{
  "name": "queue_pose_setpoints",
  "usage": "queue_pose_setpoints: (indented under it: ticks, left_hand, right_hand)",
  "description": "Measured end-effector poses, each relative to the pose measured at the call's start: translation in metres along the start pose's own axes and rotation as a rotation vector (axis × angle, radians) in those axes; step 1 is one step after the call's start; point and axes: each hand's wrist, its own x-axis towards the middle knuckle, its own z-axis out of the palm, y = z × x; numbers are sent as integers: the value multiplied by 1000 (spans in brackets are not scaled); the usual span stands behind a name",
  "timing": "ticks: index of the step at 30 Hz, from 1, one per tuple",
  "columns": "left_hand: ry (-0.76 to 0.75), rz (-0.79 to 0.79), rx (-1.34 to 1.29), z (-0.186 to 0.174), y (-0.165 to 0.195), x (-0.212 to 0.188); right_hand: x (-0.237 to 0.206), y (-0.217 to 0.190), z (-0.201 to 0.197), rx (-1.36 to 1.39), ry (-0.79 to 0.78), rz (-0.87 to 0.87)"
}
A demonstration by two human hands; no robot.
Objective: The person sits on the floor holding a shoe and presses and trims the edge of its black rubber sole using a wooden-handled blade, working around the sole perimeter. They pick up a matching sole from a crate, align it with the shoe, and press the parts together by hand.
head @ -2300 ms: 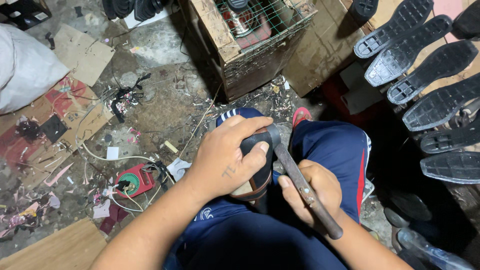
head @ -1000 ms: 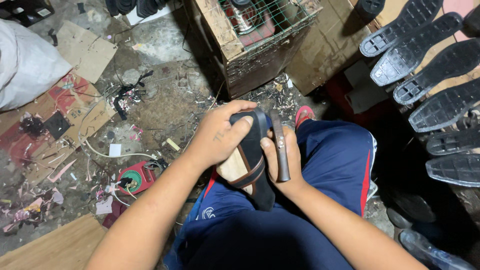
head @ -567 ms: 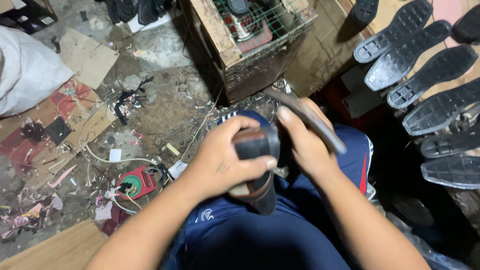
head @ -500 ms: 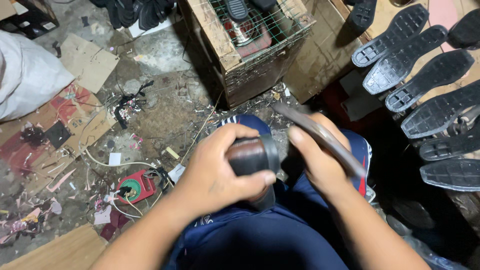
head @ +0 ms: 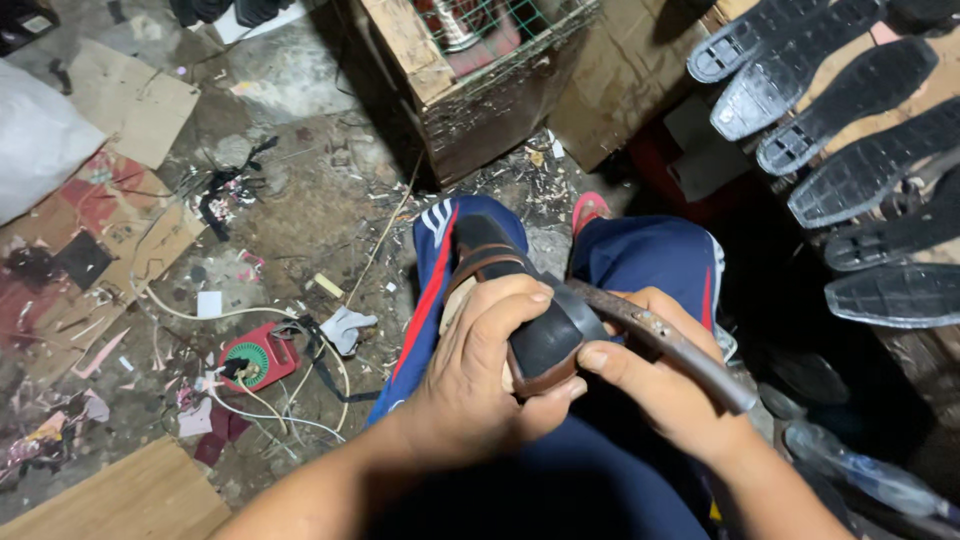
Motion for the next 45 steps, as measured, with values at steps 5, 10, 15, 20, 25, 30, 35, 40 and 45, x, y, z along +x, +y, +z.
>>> queue_pose_setpoints:
  ticks: [5, 10, 15, 20, 25, 30, 35, 40, 45]
  left_hand:
    - [-96, -51, -211, 29, -7, -13]
    - [161, -377, 145, 47, -66, -10]
    - [51, -723, 167, 72, -130, -4]
    - [112, -617, 36, 103, -126, 0]
    - [123, -698, 24, 113, -118, 10]
    - [133, -675, 33, 115, -117, 13]
    - [131, -710, 42, 110, -120, 17]
    - [132, -711, 40, 113, -121, 21]
    - [129, -654, 17, 110, -121, 20]
  right_hand:
    - [-7, 18, -44, -64, 2, 197]
    - [-21, 41, -74, -156, 34, 408]
    - [-45, 98, -75, -257, 98, 357]
    - [-83, 131, -74, -445, 285, 24]
    - [-111, 132, -76, -635, 356, -214]
    - [-98, 132, -80, -702, 251, -439]
    - [-70, 117, -79, -804, 170, -610]
    - [-35, 101, -60, -807, 168, -569]
    - [-21, 93, -55, -769, 132, -508]
